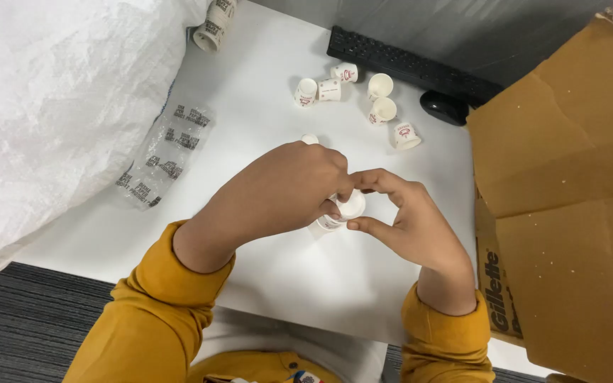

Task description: Sorting, stacking, and packaging paper cups from a large box into plastic sleeves and bags.

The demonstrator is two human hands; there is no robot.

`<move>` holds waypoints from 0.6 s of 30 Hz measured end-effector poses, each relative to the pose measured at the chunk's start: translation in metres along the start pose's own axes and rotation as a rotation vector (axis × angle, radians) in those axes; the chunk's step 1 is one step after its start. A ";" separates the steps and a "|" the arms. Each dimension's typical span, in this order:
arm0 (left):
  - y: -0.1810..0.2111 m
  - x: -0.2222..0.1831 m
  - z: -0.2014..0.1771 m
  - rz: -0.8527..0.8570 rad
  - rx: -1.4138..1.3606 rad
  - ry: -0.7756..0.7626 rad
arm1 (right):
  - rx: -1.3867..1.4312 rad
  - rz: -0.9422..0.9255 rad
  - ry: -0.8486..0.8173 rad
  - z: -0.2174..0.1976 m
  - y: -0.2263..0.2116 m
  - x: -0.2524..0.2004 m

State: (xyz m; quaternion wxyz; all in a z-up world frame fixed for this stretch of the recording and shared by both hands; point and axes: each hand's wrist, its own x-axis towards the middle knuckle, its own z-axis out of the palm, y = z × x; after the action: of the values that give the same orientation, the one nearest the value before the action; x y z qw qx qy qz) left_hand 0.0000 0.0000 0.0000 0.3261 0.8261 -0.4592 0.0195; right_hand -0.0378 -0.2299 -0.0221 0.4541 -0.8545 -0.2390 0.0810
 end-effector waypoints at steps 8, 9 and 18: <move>-0.010 0.003 0.018 -0.048 0.010 -0.065 | -0.039 0.020 -0.041 0.007 -0.004 0.008; -0.011 0.003 0.021 -0.058 0.006 -0.069 | -0.036 0.027 -0.038 0.008 -0.004 0.007; -0.023 0.009 0.043 -0.047 0.047 -0.092 | -0.124 0.156 -0.127 0.015 0.007 0.012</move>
State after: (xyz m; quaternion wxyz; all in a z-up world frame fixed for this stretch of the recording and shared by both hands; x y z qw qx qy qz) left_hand 0.0115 -0.0227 -0.0424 0.2857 0.8441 -0.4536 -0.0153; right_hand -0.0306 -0.2166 -0.0350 0.3767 -0.8901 -0.2046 0.1549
